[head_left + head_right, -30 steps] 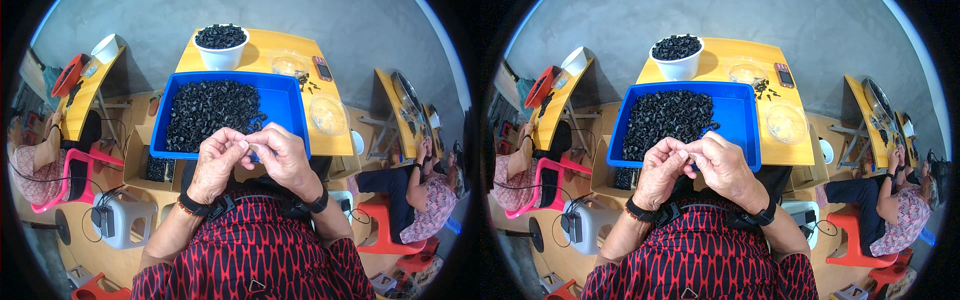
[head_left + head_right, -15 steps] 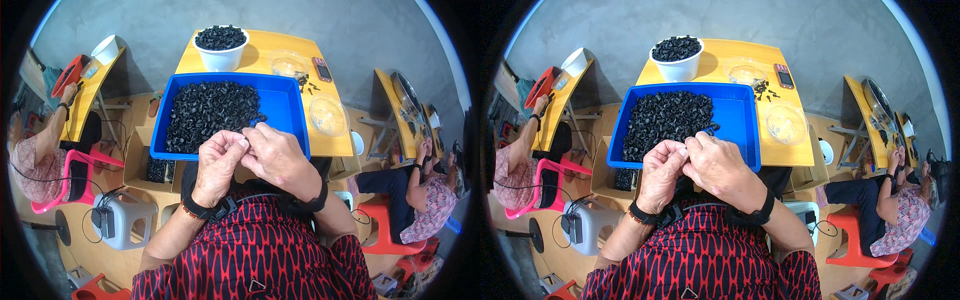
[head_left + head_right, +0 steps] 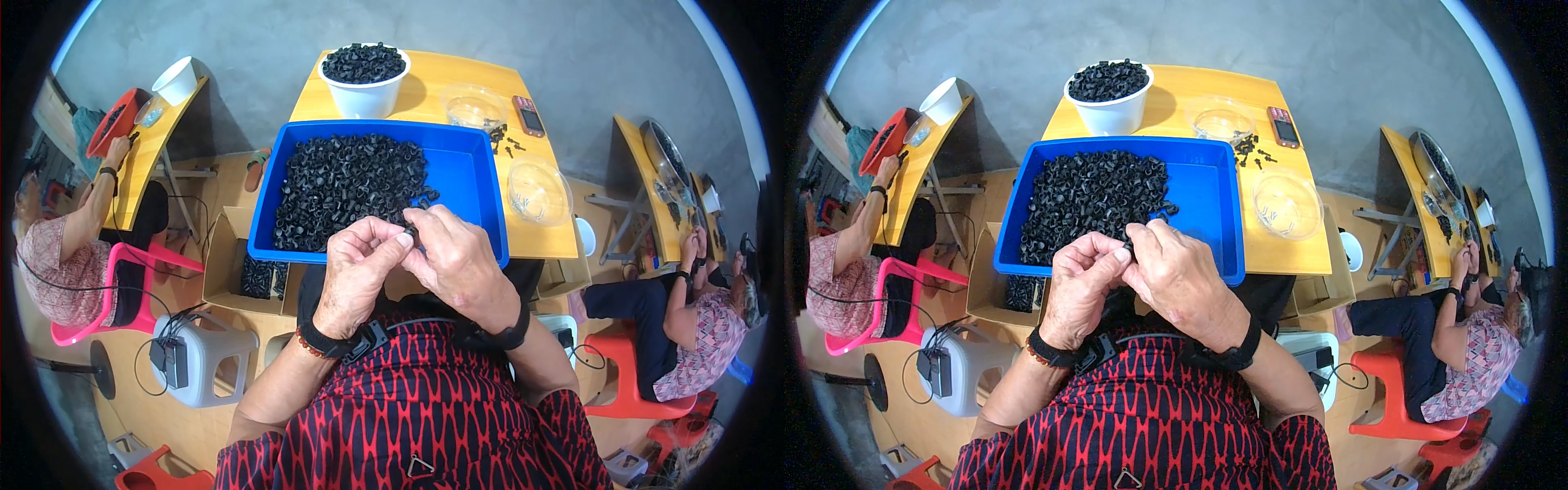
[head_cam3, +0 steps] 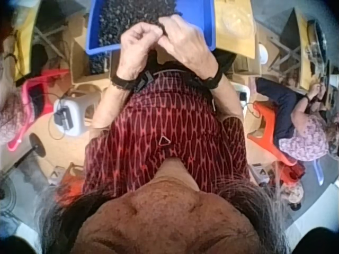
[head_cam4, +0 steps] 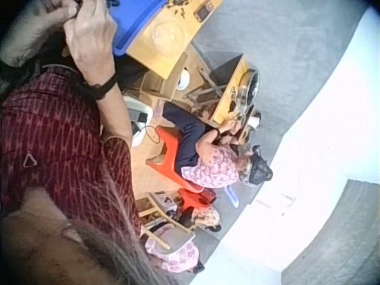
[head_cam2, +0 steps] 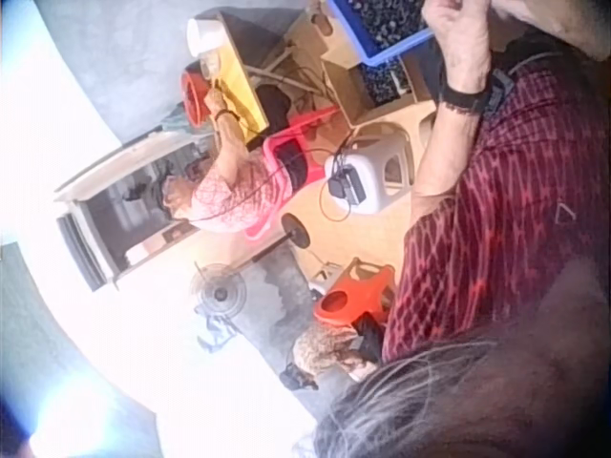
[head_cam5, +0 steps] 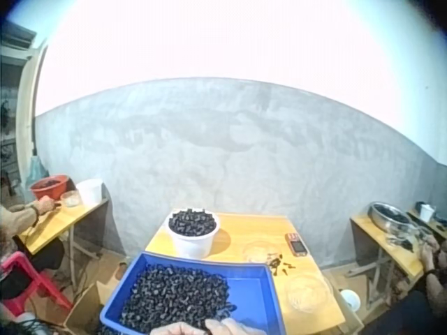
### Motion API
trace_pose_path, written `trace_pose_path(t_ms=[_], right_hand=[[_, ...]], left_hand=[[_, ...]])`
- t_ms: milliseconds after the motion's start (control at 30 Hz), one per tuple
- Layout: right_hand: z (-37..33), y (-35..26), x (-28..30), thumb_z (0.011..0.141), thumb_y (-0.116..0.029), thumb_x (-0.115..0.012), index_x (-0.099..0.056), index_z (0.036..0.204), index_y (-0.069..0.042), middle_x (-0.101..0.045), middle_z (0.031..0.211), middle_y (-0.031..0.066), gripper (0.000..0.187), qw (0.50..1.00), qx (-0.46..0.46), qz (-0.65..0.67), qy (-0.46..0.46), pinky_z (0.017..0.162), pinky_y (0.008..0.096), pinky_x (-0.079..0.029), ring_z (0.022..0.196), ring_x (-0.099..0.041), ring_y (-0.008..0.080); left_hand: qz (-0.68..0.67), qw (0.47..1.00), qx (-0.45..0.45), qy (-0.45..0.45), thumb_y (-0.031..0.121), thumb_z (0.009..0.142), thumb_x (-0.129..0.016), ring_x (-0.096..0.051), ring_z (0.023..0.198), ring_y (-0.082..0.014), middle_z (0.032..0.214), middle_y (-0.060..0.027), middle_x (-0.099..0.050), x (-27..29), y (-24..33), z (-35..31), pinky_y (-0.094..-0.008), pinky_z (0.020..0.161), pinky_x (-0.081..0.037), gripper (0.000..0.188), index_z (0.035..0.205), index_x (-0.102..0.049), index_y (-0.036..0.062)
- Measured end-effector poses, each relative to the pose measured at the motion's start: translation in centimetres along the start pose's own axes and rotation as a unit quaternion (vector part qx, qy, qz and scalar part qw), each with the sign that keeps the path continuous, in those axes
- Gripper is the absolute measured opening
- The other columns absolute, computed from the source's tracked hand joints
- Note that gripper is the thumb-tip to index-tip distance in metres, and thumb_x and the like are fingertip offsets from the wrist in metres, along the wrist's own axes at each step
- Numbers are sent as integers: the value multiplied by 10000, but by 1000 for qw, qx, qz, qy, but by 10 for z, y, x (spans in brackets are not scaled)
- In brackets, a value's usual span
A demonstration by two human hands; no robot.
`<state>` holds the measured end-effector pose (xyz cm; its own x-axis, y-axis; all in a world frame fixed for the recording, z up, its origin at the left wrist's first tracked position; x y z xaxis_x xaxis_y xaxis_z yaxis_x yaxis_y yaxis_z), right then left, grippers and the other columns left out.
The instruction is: Assembling small black plastic components by hand from a tray.
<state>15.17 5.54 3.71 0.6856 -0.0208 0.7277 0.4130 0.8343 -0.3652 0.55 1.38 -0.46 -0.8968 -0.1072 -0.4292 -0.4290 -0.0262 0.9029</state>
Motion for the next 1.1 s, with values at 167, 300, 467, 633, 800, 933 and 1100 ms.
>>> trace_pose_path(t_ms=[167, 300, 467, 633, 800, 933, 1100], right_hand=[[-5, 5, -7, 750, -124, -784, -573, 1136, 44, -581, 871, 145, 471, 999, 27, -13, 11, 638, 355, -538, 760, -648, 289], [-6, 5, -7, 760, -113, -774, -575, 1158, 53, -588, 878, 149, 475, 999, 40, -14, -1, 627, 359, -540, 750, -651, 291], [-3, 8, 0, 769, -98, -761, -566, 1183, 61, -587, 884, 156, 484, 998, 51, 20, -31, 609, 377, -537, 734, -645, 310], [3, 8, 7, 783, -89, -745, -565, 1171, 49, -579, 884, 162, 449, 994, 62, 78, -32, 594, 398, -523, 722, -625, 346], [0, 6, 4, 794, -75, -730, -570, 1141, 38, -570, 871, 159, 399, 994, 57, 86, -39, 585, 402, -518, 709, -618, 343], [0, 6, 8, 802, -63, -718, -567, 1161, 43, -571, 871, 159, 404, 994, 64, 59, -69, 581, 400, -517, 712, -621, 339], [0, 8, 1, 819, -104, -714, -577, 1191, 50, -580, 874, 163, 425, 997, 52, 47, -37, 592, 394, -525, 723, -634, 337]], left_hand=[[46, 997, -52, 12, 16, 892, -692, -570, 723, -31, 820, -4, -669, 0, -3, -2, -191, 659, -476, 22, 903, -688, -3], [108, 990, -92, 24, 13, 881, -705, -542, 694, -16, 791, 12, -655, -1, 0, -4, -180, 623, -450, 22, 897, -696, -1], [133, 986, -101, 20, 9, 878, -705, -537, 692, -18, 782, 16, -650, -3, 5, -7, -184, 618, -441, 19, 894, -699, 0], [154, 976, -152, 2, -8, 875, -696, -550, 705, -34, 788, 4, -655, -10, 15, -8, -206, 627, -454, 15, 889, -692, -4], [162, 975, -149, 4, -14, 880, -688, -568, 740, -49, 832, -7, -658, -9, 13, -11, -212, 675, -476, 25, 903, -681, -10], [177, 975, -132, -24, -8, 890, -684, -587, 780, -63, 878, -20, -662, -8, 15, -11, -215, 729, -498, 43, 930, -670, -14], [105, 989, -103, 14, -4, 884, -696, -538, 699, -28, 784, 12, -640, -5, 6, -4, -199, 623, -450, 25, 884, -671, 3]])
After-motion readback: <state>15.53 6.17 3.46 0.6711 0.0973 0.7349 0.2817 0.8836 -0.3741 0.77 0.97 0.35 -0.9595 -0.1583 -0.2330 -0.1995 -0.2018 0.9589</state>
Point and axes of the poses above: each hand's wrist, its own z-axis towards the middle knuckle, its own x-axis out of the back of the hand, y = z × x, the point moved 2 cm from there along z, towards the middle knuckle
